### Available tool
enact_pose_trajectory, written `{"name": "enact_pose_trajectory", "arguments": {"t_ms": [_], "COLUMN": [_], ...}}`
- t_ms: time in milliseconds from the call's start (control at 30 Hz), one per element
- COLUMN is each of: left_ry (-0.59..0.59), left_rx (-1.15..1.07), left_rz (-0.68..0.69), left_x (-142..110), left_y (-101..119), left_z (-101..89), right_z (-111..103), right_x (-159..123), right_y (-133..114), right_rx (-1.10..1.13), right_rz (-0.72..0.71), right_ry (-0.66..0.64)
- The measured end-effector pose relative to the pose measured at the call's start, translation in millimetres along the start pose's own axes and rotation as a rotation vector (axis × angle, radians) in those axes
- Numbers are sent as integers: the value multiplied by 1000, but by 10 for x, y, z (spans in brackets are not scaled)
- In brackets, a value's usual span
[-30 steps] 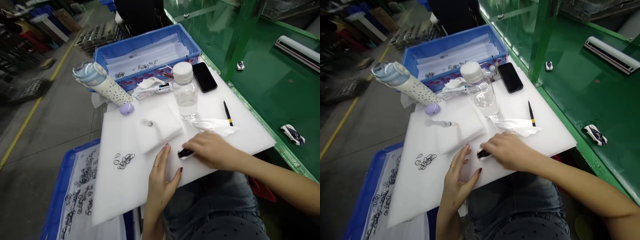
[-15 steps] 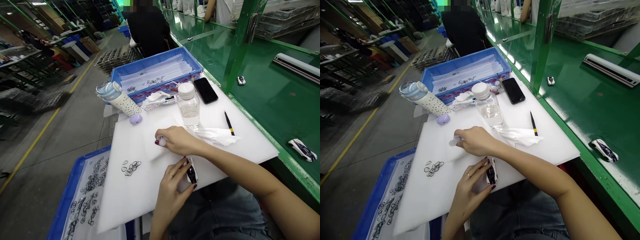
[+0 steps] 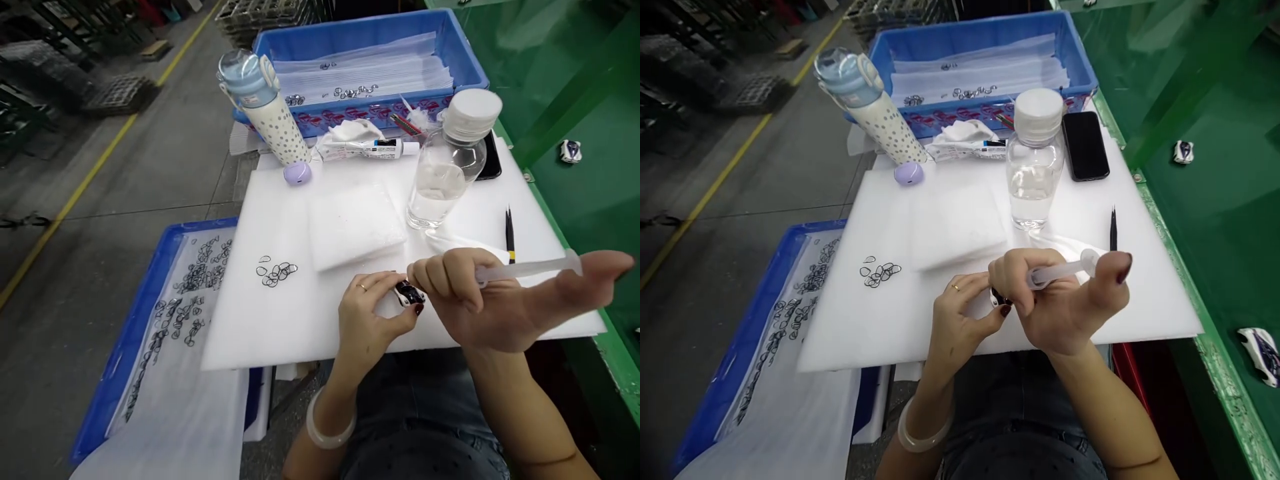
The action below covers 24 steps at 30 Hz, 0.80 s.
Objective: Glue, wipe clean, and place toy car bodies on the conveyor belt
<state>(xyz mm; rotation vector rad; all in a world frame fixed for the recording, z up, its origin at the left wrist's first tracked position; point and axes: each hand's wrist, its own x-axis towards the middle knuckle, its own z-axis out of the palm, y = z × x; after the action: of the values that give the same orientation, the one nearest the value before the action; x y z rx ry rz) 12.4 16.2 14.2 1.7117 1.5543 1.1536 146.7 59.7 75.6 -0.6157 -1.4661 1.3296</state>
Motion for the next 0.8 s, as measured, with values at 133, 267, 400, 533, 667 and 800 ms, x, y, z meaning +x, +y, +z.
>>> {"name": "enact_pose_trajectory", "arguments": {"t_ms": [133,267,400,533,667,800], "left_ry": [-9,-19,-20,-16,-16,-9], "left_rx": [-12,-13,-11,-14,-17,-14], "left_rz": [-3,-25,-39,-28,-27,-18], "left_x": [-5,-4,-5,-4,-4,-9], "left_y": [-8,2,10,10,7,-1], "left_z": [-8,-11,-12,-11,-9,-10], "right_z": [26,-13,-68,-70,-56,-62], "right_x": [36,51,33,29,18,-3], "right_y": [-34,-17,89,133,125,125], "right_rx": [135,247,362,393,408,399], "right_rz": [11,95,63,67,60,64], "right_ry": [0,-49,-62,-61,-56,-58]}}
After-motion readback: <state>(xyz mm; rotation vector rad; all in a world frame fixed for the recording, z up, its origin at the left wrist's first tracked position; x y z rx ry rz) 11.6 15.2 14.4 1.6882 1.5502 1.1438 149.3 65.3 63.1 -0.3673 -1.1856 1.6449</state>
